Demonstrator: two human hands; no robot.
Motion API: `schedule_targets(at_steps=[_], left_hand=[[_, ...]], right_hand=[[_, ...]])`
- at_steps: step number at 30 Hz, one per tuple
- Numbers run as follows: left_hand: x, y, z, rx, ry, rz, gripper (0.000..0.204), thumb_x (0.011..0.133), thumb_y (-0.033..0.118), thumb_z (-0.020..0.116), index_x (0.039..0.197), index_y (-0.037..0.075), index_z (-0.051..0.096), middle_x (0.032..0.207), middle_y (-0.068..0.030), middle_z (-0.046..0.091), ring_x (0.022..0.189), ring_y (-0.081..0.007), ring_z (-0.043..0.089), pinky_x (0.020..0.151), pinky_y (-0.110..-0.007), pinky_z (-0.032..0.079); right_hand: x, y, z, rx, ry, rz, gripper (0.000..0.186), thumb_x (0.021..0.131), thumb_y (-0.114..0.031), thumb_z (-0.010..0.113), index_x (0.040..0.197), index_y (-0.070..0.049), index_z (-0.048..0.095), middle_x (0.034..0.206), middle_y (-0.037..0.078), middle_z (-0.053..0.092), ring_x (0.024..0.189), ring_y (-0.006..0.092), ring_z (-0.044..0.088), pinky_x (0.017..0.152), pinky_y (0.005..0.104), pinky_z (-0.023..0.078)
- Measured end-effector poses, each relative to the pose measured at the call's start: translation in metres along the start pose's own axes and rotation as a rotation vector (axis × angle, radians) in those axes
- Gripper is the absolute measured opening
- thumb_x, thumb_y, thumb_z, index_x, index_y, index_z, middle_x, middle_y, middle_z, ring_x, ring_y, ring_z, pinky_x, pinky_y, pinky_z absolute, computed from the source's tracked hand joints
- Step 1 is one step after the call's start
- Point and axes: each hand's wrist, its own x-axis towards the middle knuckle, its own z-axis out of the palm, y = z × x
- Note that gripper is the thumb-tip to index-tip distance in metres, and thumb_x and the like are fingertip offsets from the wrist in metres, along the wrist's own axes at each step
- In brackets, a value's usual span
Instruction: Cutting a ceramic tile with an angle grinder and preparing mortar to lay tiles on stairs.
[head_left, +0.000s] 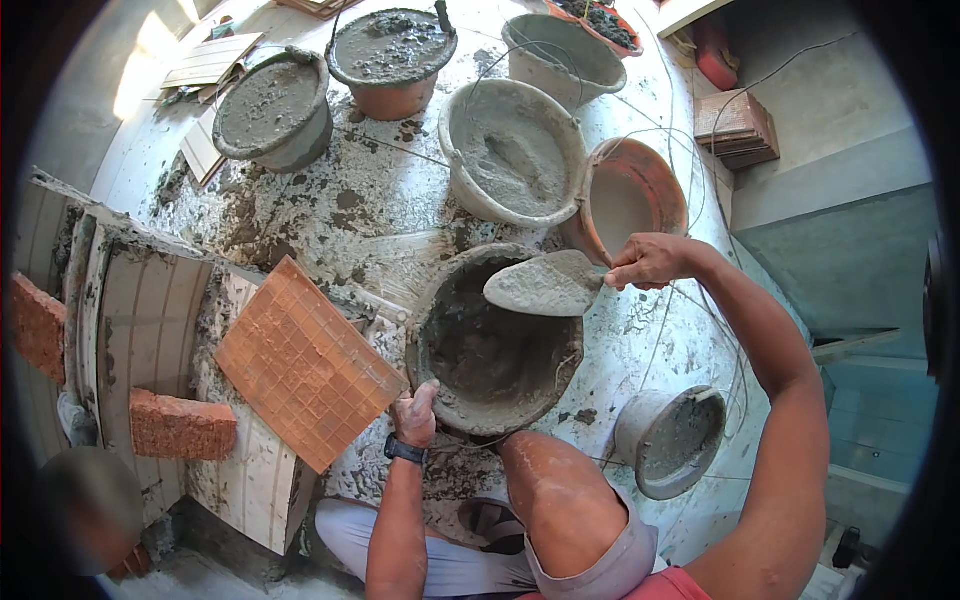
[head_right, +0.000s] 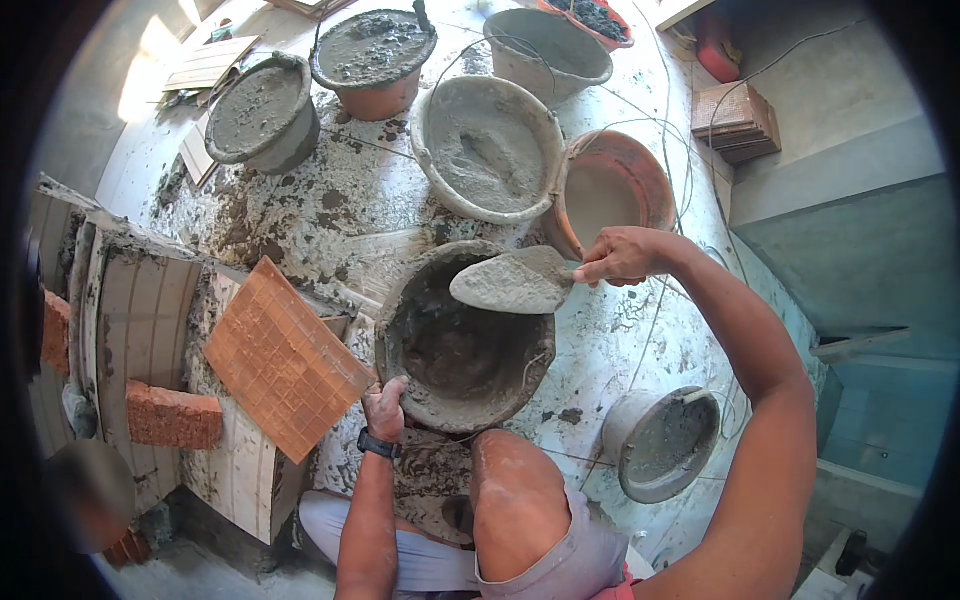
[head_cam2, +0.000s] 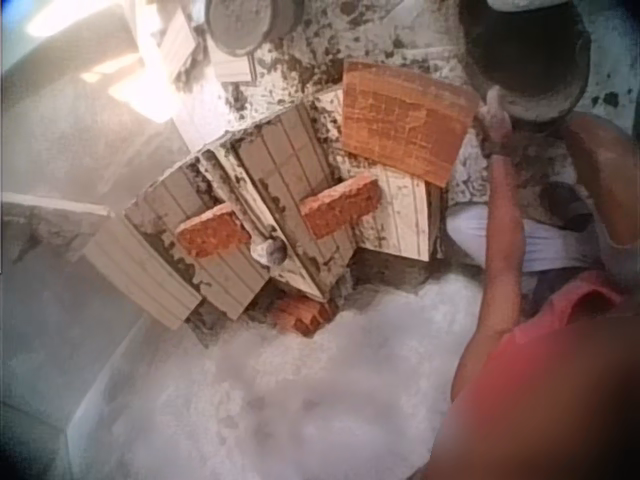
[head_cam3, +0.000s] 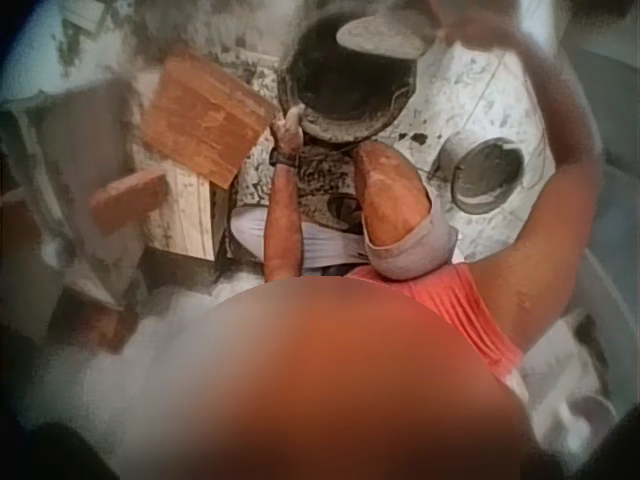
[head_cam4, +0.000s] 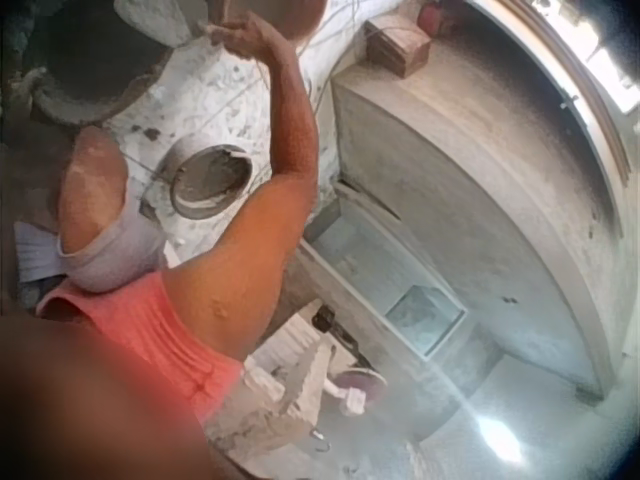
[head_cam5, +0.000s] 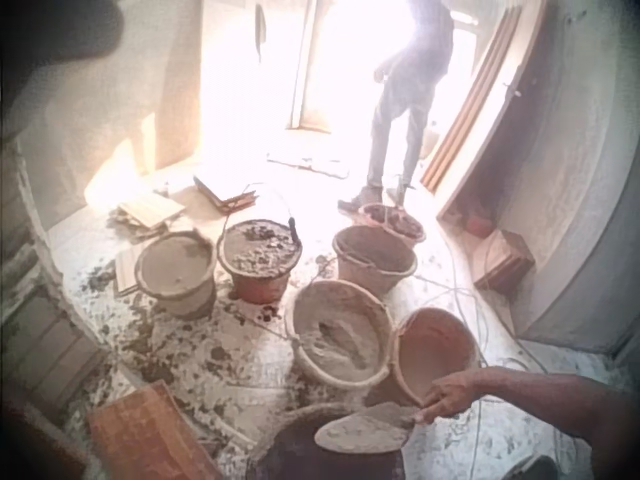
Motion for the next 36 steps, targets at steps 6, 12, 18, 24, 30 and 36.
schedule_targets(at_steps=[6, 12, 18, 24, 30, 36], left_hand=[[0.000, 0.014, 0.006, -0.061, -0.019, -0.053, 0.030, 0.088, 0.022, 0.067, 0.103, -0.004, 0.068, 0.103, -0.0141, 0.072, 0.100, -0.0260, 0.065, 0.091, -0.038, 0.048], [0.002, 0.000, -0.001, -0.082, 0.005, -0.080, 0.031, 0.089, 0.025, 0.069, 0.103, -0.002, 0.068, 0.100, -0.0129, 0.071, 0.093, -0.0249, 0.064, 0.087, -0.038, 0.049], [0.004, -0.010, -0.001, 0.046, -0.012, 0.040, 0.028, 0.090, 0.024, 0.068, 0.107, 0.002, 0.068, 0.087, -0.0158, 0.069, 0.084, -0.0275, 0.065, 0.081, -0.040, 0.050], [0.002, -0.011, 0.006, 0.324, 0.005, 0.414, 0.020, 0.089, 0.005, 0.062, 0.106, 0.008, 0.070, 0.082, -0.0171, 0.067, 0.074, -0.0404, 0.065, 0.069, -0.047, 0.051], [0.010, -0.013, -0.002, 0.392, 0.087, 0.490, 0.016, 0.092, 0.014, 0.063, 0.105, 0.007, 0.070, 0.078, -0.0198, 0.067, 0.072, -0.0405, 0.065, 0.065, -0.046, 0.050], [0.004, -0.004, 0.004, 0.547, 0.091, 0.083, 0.046, 0.093, 0.043, 0.060, 0.078, 0.000, 0.066, 0.071, -0.0223, 0.064, 0.070, -0.0404, 0.065, 0.067, -0.048, 0.049]], right_hand=[[-0.019, 0.019, 0.000, -0.162, 0.138, 0.048, 0.051, 0.094, -0.051, 0.064, 0.089, -0.001, 0.072, 0.058, 0.003, 0.053, 0.056, 0.0146, 0.053, 0.055, 0.0358, 0.043], [-0.044, 0.023, 0.009, -0.441, 0.413, -0.088, 0.050, 0.093, -0.047, 0.062, 0.083, 0.001, 0.067, 0.071, 0.018, 0.063, 0.063, 0.0339, 0.060, 0.061, 0.0444, 0.047], [-0.072, -0.001, 0.082, -0.530, 1.015, -0.300, 0.029, 0.089, -0.033, 0.073, 0.088, -0.005, 0.063, 0.070, 0.009, 0.060, 0.058, 0.0234, 0.061, 0.056, 0.0390, 0.048], [-0.008, 0.019, 0.136, -0.595, 1.029, -0.360, 0.030, 0.088, -0.027, 0.074, 0.083, -0.008, 0.052, 0.072, 0.008, 0.055, 0.060, 0.0249, 0.061, 0.050, 0.0382, 0.048], [-0.003, 0.008, 0.136, -0.642, 1.042, -0.393, 0.029, 0.090, -0.031, 0.071, 0.084, -0.010, 0.053, 0.074, 0.006, 0.054, 0.062, 0.0265, 0.061, 0.052, 0.0388, 0.048], [-0.008, 0.001, 0.142, -0.695, 1.067, -0.476, 0.029, 0.087, -0.031, 0.074, 0.084, -0.010, 0.053, 0.072, 0.006, 0.053, 0.060, 0.0243, 0.060, 0.049, 0.0390, 0.047]])
